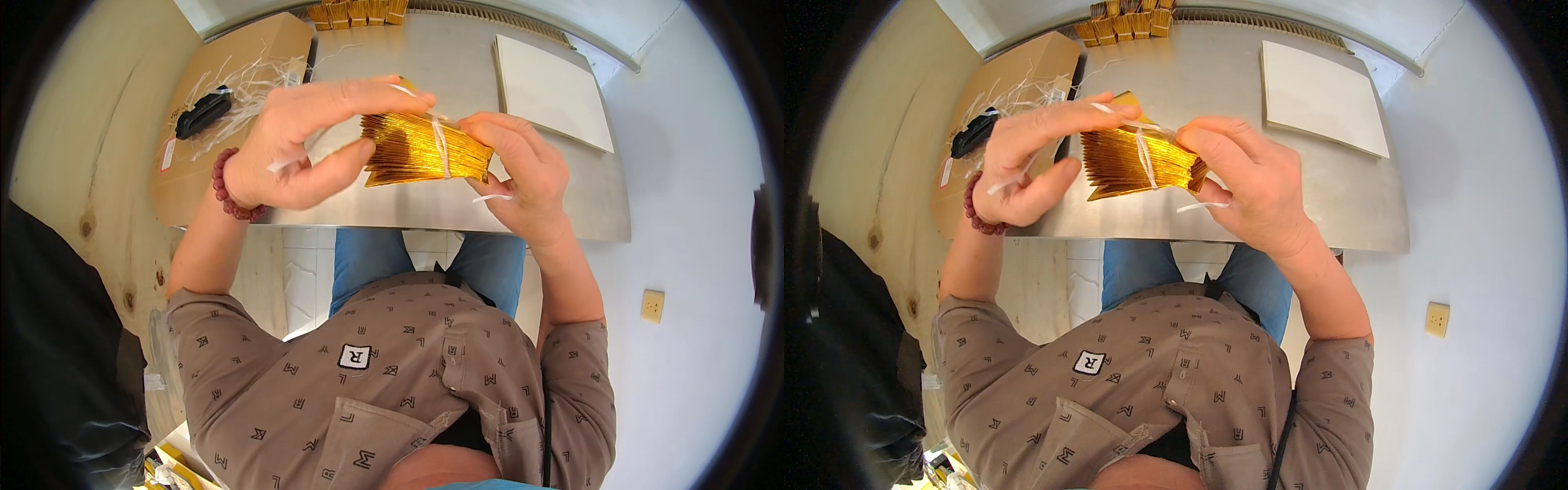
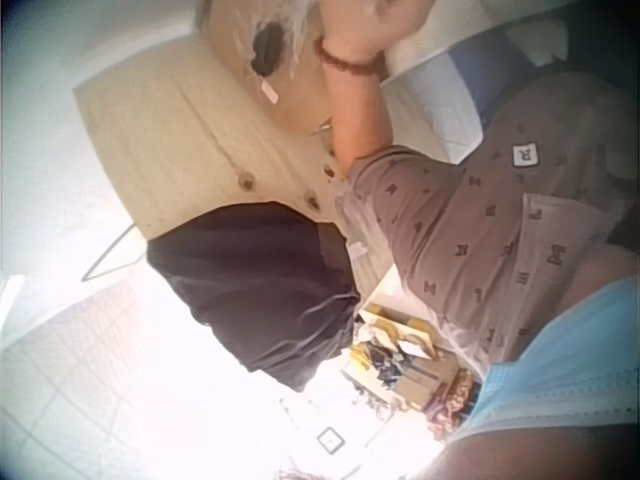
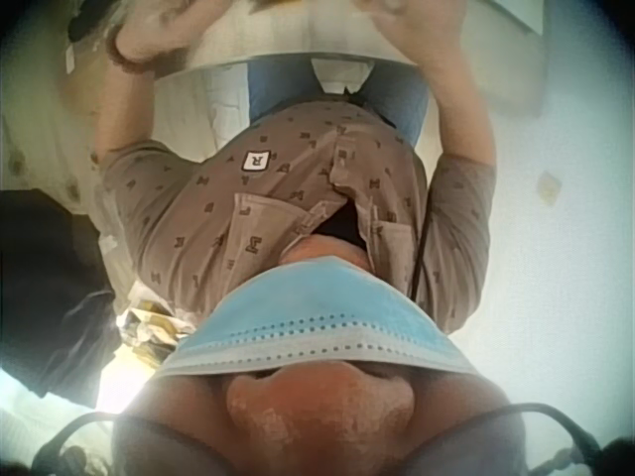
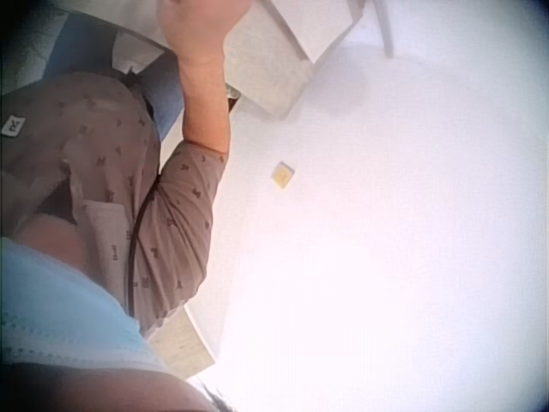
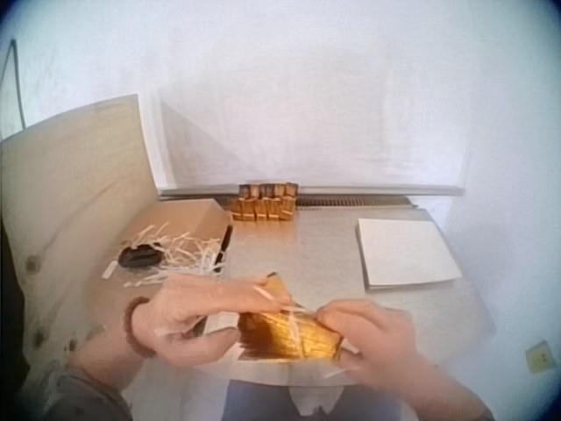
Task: The person gathers a stack of small gold foil packets, aligns them, and ties them together with a white twist tie. They repeatedly adjust the packets and tighten the tie to secure the bundle.
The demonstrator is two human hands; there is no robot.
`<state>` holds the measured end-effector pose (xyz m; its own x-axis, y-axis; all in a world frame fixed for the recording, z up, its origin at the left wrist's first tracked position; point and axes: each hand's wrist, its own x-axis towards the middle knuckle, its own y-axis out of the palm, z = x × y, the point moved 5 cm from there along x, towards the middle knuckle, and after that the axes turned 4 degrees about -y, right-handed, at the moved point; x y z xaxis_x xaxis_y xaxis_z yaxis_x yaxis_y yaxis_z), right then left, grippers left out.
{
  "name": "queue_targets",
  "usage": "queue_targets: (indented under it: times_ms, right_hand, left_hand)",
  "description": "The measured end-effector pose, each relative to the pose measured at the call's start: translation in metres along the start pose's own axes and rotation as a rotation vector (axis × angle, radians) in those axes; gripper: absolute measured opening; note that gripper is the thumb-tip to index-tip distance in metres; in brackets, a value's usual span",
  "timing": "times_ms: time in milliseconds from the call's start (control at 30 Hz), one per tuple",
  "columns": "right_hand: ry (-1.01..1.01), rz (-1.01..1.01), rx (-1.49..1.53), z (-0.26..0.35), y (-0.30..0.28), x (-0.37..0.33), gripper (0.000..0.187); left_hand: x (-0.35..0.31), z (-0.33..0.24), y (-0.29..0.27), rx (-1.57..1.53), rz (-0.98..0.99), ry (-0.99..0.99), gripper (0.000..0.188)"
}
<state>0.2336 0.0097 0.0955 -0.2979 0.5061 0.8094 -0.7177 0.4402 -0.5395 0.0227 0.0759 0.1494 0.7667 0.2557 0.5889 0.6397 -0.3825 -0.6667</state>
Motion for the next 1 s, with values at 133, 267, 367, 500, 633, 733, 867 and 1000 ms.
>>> queue_targets:
  times_ms: [133, 267, 367, 500, 633, 733, 867, 1000]
  right_hand:
    - [-0.032, 0.018, 0.038, 0.004, 0.000, 0.001, 0.047]
    - [-0.061, -0.070, 0.051, 0.002, 0.000, 0.000, 0.043]
    - [-0.050, -0.066, 0.080, -0.002, 0.003, -0.002, 0.044]
    - [0.038, -0.074, 0.179, -0.005, 0.000, -0.004, 0.047]
    - [0.367, 0.092, 0.201, -0.017, -0.002, -0.016, 0.039]
    - [0.566, -0.037, 0.510, -0.038, 0.011, -0.027, 0.027]
    - [0.660, 0.047, 0.710, -0.055, 0.031, -0.046, 0.021]
    - [0.753, 0.085, 0.830, -0.065, 0.039, -0.057, 0.019]
  left_hand:
    - [0.002, 0.010, -0.021, 0.078, -0.033, -0.147, 0.029]
    - [0.003, 0.009, -0.019, 0.393, -0.034, -0.112, 0.025]
    - [0.001, 0.011, -0.016, 0.318, -0.004, -0.121, 0.025]
    - [-0.004, 0.019, -0.022, 0.218, 0.054, -0.126, 0.032]
    - [-0.020, 0.038, -0.011, 0.126, 0.033, -0.226, 0.038]
    - [-0.038, 0.058, 0.014, -0.015, -0.118, -0.320, 0.055]
    - [-0.063, 0.084, 0.052, -0.200, -0.140, -0.519, 0.076]
    - [-0.078, 0.089, 0.070, -0.144, -0.058, -0.641, 0.091]
